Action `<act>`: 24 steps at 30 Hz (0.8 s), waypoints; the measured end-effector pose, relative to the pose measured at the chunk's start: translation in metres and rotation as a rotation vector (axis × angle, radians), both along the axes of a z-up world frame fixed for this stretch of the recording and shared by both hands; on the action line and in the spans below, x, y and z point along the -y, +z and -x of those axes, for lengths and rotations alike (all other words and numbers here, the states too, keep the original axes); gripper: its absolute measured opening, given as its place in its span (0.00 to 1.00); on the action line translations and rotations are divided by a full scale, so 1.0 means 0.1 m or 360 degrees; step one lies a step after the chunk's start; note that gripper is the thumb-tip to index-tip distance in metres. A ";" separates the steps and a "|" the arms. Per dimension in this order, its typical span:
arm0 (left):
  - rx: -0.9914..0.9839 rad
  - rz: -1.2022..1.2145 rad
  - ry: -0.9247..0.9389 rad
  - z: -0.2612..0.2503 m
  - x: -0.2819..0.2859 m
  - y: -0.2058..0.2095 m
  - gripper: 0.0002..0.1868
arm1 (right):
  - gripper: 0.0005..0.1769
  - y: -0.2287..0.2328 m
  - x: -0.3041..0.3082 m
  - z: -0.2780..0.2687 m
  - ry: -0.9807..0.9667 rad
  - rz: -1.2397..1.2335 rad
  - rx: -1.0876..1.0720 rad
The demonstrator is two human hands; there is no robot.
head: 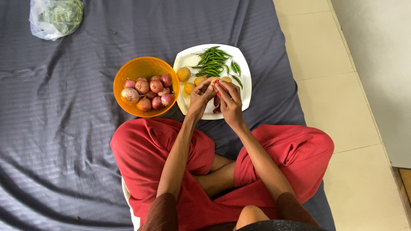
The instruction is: The person peels potatoes by hand while sitting on a bed.
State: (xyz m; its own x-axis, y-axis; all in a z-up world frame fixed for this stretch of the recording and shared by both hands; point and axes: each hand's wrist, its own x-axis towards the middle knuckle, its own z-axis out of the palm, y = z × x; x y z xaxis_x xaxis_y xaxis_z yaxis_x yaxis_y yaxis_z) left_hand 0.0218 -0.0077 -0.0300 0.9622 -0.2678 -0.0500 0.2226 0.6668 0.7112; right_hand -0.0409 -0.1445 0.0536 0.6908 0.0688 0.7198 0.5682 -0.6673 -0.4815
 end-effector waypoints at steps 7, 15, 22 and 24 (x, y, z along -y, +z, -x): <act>0.0227 -0.0243 -0.0107 -0.09 0.08 -0.07 0.25 | 0.28 -0.09 0.08 -0.26 -0.0207 -0.0248 -0.0223; 0.0011 0.0000 -0.0014 -0.12 0.03 0.24 0.26 | 0.21 -0.15 -0.01 -0.32 -0.0180 -0.0434 -0.0276; 0.0004 0.0174 0.0004 -0.08 -0.07 0.17 0.24 | 0.23 -0.17 -0.10 -0.15 0.0001 0.0051 -0.0086; -0.0020 0.0218 -0.0031 -0.03 -0.07 0.14 0.24 | 0.23 -0.15 -0.08 -0.11 0.0028 0.0144 -0.0066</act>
State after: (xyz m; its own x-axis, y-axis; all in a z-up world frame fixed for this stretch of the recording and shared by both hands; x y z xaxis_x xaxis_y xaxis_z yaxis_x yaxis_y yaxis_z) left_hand 0.0252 -0.0012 -0.0162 0.9562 -0.2918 -0.0236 0.2448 0.7529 0.6109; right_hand -0.0302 -0.1369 0.0387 0.7181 0.1445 0.6808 0.5609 -0.6992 -0.4433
